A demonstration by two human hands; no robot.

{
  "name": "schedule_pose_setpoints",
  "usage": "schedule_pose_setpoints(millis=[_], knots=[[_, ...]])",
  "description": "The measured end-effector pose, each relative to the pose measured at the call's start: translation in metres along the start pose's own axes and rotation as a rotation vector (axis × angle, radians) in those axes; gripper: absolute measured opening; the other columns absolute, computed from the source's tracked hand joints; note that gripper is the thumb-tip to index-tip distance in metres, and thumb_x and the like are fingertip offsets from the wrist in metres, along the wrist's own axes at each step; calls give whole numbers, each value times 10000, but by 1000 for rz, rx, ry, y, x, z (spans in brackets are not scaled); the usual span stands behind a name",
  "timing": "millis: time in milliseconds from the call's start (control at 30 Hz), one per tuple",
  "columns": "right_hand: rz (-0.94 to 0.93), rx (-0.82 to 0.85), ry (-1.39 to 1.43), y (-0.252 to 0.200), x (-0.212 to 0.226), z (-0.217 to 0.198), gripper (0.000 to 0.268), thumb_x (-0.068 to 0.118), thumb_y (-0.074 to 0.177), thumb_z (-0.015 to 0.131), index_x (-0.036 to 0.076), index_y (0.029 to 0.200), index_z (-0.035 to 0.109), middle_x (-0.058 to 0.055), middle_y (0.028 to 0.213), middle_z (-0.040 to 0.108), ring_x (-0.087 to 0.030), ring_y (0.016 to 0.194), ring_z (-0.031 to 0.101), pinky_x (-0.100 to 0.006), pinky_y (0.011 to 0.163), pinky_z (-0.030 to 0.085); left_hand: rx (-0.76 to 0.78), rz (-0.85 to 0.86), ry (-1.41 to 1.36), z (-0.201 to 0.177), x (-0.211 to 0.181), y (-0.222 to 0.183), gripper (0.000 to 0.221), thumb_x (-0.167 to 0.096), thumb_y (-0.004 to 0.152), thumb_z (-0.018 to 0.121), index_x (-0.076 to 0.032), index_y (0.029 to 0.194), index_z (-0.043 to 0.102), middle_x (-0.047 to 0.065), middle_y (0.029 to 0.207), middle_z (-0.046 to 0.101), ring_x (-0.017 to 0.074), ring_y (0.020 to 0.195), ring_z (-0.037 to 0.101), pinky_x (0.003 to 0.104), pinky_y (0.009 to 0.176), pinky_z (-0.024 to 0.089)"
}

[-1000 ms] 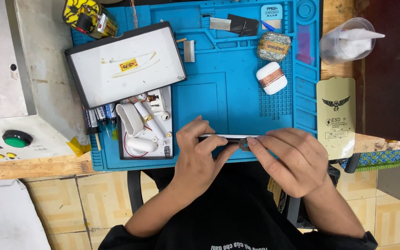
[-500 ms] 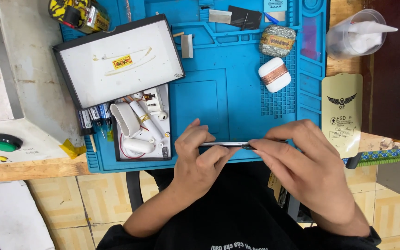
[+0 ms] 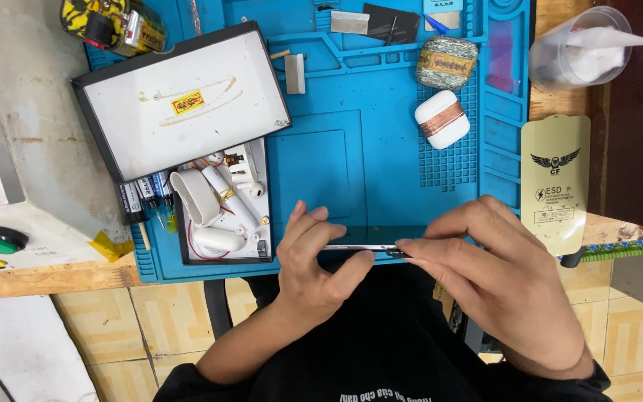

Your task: Applying adhesive to the edges of a smartphone and pressing the components together to reassemble it.

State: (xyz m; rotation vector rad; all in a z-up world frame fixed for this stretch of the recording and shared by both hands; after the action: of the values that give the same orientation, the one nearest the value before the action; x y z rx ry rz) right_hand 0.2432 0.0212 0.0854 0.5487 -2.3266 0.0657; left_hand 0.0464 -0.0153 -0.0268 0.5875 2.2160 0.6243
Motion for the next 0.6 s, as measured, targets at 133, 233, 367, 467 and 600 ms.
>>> schedule_pose_setpoints(millis=[133, 233, 367, 467, 600], knots=[[25, -1, 14, 1, 2, 0, 167, 139, 995, 754, 126, 1160, 781, -52, 979, 643, -230, 882, 593, -343, 784, 507, -44, 4, 75, -4, -6, 4, 382, 0, 996, 820, -297, 1177, 662, 172, 1263, 586, 411, 1251, 660, 667, 1195, 506], [21, -11, 20, 1, 1, 1, 193, 115, 1000, 760, 118, 1192, 773, -57, 969, 625, -214, 855, 576, -345, 768, 467, -105, 57, 166, -6, -9, 8, 333, -86, 1063, 821, -272, 1273, 642, 172, 1295, 624, 361, 1359, 593, 641, 1201, 531], [33, -24, 55, 2, -1, 1, 180, 99, 987, 781, 115, 1167, 778, -54, 938, 624, -210, 840, 591, -343, 760, 478, -94, 55, 128, -7, -11, 11, 343, -80, 1036, 869, -223, 1273, 667, 201, 1316, 614, 390, 1345, 598, 613, 1143, 625], [28, -28, 80, 3, -4, 1, 181, 92, 985, 781, 105, 1165, 779, -55, 924, 627, -207, 834, 603, -353, 778, 475, -94, 39, 141, -7, -13, 15, 338, -211, 1029, 907, -236, 1268, 668, 179, 1315, 625, 387, 1348, 594, 592, 1153, 623], [40, -31, 121, 8, -2, -1, 170, 80, 984, 774, 85, 1154, 783, -57, 907, 617, -203, 827, 598, -359, 793, 460, -104, 24, 162, -7, -13, 17, 377, -336, 1013, 930, -267, 1263, 657, 159, 1302, 644, 391, 1338, 608, 586, 1150, 622]])
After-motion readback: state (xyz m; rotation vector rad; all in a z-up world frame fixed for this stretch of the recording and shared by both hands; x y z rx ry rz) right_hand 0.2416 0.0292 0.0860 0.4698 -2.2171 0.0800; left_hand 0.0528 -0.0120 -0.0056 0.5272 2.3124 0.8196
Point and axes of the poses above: each hand's wrist, its own y-axis towards the middle knuckle, its own z-axis out of the palm, x = y × z, the point moved 4 cm from there along y, towards the middle knuckle
